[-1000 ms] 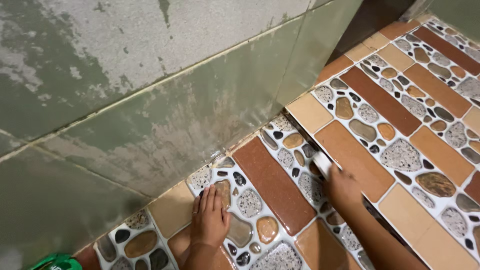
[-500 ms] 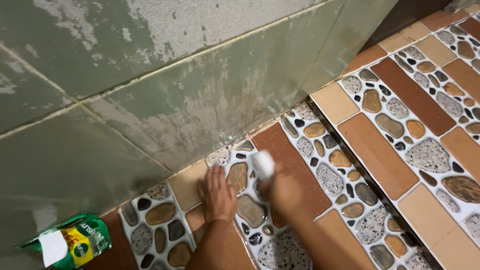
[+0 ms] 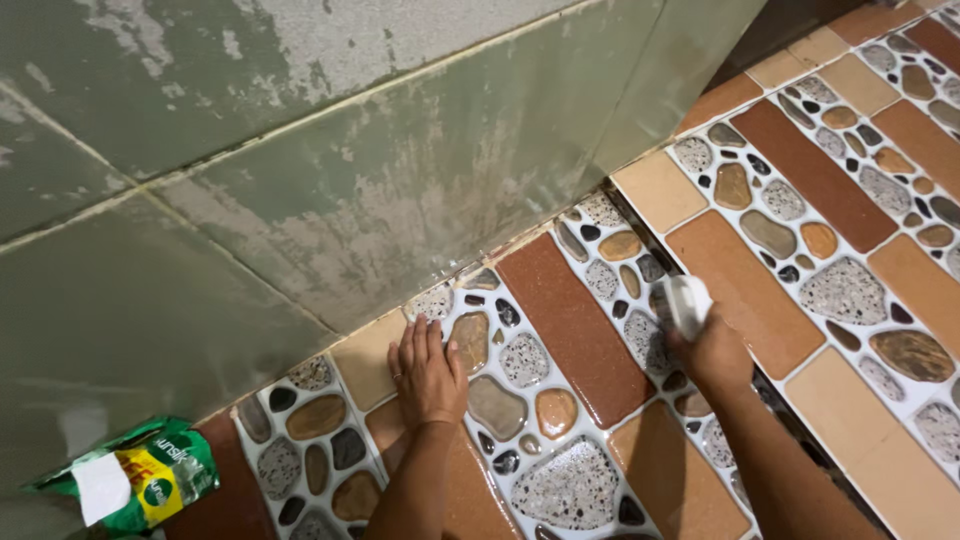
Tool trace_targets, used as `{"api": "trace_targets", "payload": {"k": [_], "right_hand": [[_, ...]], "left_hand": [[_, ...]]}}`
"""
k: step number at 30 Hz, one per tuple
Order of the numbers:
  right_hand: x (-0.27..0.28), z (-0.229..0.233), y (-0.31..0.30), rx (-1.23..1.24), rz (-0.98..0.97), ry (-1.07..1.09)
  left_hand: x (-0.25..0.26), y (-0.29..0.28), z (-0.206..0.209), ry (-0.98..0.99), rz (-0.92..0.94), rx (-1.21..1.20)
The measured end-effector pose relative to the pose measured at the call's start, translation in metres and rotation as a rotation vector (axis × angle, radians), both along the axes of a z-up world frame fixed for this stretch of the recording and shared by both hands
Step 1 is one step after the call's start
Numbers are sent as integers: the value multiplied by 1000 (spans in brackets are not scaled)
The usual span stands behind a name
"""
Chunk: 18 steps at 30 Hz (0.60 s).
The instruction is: The person cleans a tiled bathroom floor by hand with a brush and soapy water from a bucket, then rinses several cleaning tools in the bucket.
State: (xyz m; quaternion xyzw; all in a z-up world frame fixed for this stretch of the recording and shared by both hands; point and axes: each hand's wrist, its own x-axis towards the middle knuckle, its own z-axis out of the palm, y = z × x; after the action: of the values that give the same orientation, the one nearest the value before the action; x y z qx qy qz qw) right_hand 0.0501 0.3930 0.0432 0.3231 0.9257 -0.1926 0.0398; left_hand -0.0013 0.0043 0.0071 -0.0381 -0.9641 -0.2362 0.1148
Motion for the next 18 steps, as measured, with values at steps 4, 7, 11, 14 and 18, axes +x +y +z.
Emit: {"api": "trace_targets", "payload": {"k": [4,7,11,14,18], "right_hand": [[4,-15,-47,106,14,-5],[24,-21,-152,-222,-31,48],[63,-11,-239,-152,457,267],[57,-8,-227,-140,532,194],[40,-14,-92,-101,85,-29]], "left_hand": [[0,0,-1,-26,-2,-17],[1,-4,-4,38,-18,55],[0,-5,-11,74,11,160],[1,-8,-14,104,6,177],[1,-4,-5,127,-32,36]]}}
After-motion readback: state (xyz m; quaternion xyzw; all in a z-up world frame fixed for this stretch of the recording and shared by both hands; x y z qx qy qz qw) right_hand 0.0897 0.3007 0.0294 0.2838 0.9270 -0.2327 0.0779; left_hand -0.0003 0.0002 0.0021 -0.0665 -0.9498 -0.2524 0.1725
